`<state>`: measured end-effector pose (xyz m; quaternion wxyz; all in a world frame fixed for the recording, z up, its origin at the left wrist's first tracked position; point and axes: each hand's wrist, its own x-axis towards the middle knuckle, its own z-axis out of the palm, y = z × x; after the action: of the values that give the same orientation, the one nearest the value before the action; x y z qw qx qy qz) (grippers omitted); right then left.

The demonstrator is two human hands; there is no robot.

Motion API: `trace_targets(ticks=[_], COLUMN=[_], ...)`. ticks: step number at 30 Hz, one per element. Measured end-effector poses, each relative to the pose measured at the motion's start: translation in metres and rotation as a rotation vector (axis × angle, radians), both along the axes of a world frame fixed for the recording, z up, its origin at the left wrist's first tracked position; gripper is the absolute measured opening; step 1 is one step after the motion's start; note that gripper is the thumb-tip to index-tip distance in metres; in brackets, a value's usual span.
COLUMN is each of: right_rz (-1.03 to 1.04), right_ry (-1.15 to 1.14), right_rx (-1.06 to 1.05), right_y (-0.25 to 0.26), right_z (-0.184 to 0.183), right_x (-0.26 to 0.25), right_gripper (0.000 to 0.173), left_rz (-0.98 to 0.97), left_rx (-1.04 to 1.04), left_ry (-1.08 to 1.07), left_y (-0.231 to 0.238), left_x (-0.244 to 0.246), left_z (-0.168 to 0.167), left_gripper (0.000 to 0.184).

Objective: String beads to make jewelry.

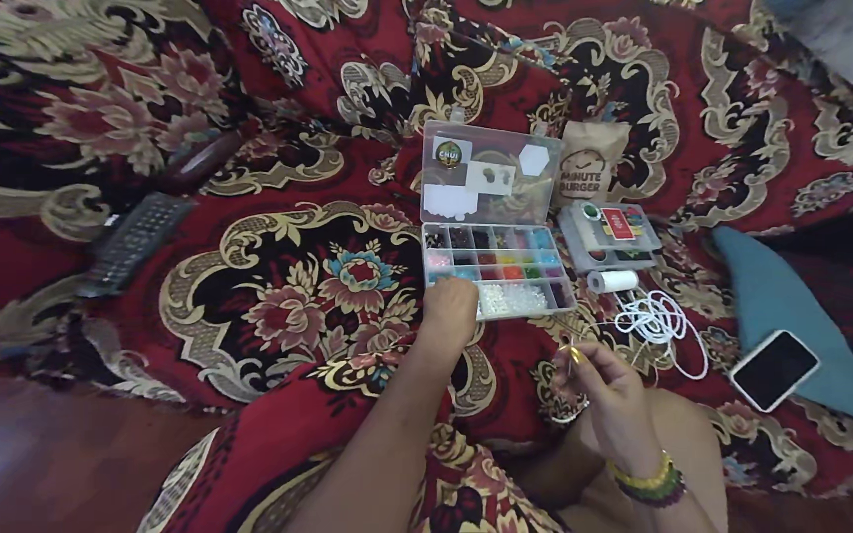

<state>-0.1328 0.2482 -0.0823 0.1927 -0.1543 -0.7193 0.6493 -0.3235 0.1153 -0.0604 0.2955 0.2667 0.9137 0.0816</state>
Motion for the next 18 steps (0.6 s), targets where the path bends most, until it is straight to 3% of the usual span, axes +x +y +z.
trace_targets(ticks=[7, 10, 12, 14, 16, 18], right_rz=[0.002, 0.001, 0.004, 0.007, 0.014, 0.013], right_ry=[0.017, 0.022, 0.019, 0.022, 0.035, 0.034], right_rx=[-0.021, -0.029, -0.024, -0.011, -0.012, -0.016], right_y=[-0.001, -0.001, -0.001, -0.001, -0.001, -0.002], right_z=[0.001, 0.004, 0.006, 0.006, 0.005, 0.004], right_x=[0.000, -0.001, 0.000, -0.001, -0.001, -0.002], right_gripper=[0.018, 0.018, 0.018, 0.017, 0.017, 0.017], left_rz=[0.026, 0.033, 0.024, 0.036, 0.061, 0.081], left_rx=[0.016, 0.272, 0.628, 0.915, 1.042, 1.066], left_ry=[-0.016, -0.084, -0.273, -0.623, -0.965, -1.159], left_y=[-0.001, -0.005, -0.004, 0.003, 0.009, 0.014], left_x=[-0.006, -0.010, -0.007, 0.005, 0.016, 0.021], left_z=[-0.012, -0.018, -0.023, -0.026, -0.026, -0.028], left_gripper=[0.019, 0.023, 0.021, 0.012, 0.005, 0.010])
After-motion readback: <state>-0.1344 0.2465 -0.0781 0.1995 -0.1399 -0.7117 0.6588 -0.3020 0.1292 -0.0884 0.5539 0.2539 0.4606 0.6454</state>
